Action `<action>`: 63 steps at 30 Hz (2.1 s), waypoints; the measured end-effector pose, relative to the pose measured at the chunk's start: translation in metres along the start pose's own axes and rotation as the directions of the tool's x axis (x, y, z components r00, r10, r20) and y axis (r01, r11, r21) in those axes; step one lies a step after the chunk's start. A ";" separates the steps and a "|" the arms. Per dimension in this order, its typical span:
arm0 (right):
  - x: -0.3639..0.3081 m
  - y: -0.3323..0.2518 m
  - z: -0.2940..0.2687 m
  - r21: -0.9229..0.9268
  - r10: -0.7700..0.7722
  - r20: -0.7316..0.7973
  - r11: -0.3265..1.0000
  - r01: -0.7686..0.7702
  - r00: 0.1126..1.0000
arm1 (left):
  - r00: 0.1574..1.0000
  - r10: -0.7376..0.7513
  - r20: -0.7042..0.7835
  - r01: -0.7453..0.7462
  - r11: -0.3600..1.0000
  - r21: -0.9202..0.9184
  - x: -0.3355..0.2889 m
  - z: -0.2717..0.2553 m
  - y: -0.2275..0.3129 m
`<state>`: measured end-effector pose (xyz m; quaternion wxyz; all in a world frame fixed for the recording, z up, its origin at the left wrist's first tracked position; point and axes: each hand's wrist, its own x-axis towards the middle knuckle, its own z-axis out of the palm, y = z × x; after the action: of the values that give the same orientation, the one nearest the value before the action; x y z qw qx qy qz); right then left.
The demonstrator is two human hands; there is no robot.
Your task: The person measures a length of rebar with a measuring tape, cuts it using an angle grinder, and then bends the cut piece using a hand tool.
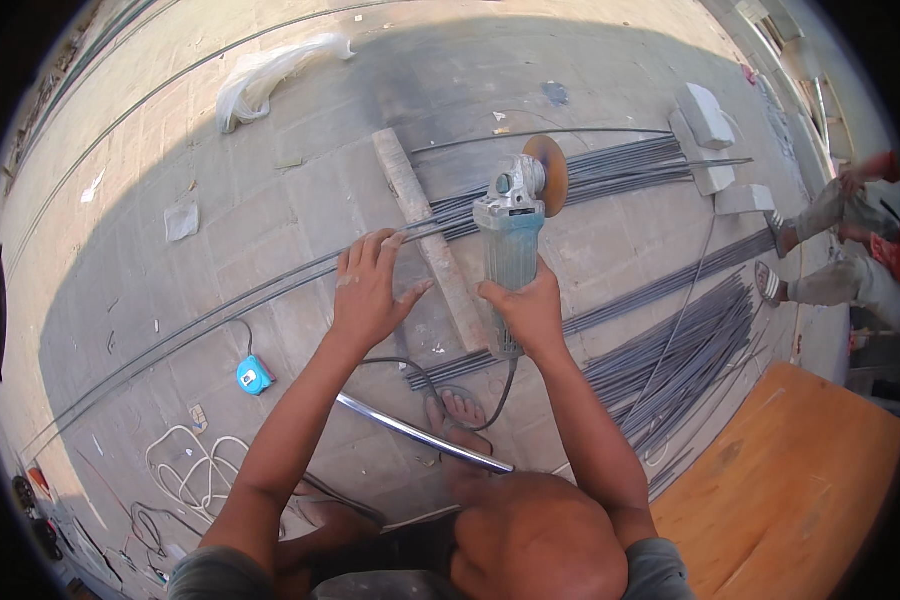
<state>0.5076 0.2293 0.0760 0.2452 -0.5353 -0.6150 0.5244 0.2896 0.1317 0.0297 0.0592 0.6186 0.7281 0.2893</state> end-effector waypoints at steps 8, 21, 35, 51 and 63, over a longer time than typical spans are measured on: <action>-0.008 0.020 0.032 -0.174 0.098 0.060 0.981 -0.086 0.993 | 0.972 -0.161 0.170 0.137 0.980 0.148 0.002 0.015 -0.088; -0.008 0.001 0.082 -0.428 0.191 0.064 0.892 -0.146 0.980 | 0.977 -0.141 0.159 0.122 0.985 0.124 0.011 0.019 -0.090; -0.014 -0.001 0.084 -0.468 0.185 0.059 0.873 -0.137 0.981 | 0.970 -0.173 0.172 0.155 0.982 0.111 0.011 0.014 -0.089; -0.010 0.005 0.083 -0.449 0.234 0.071 0.875 -0.178 0.970 | 0.981 -0.138 0.138 0.126 0.988 0.091 0.009 0.018 -0.091; -0.009 0.000 0.089 -0.444 0.220 0.067 0.880 -0.168 0.973 | 0.978 -0.155 0.138 0.145 0.987 0.075 0.008 0.017 -0.095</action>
<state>0.4339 0.1869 0.0487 0.0297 -0.6040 -0.6730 0.4258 0.2131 0.1390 -0.0293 0.1133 0.5827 0.7755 0.2152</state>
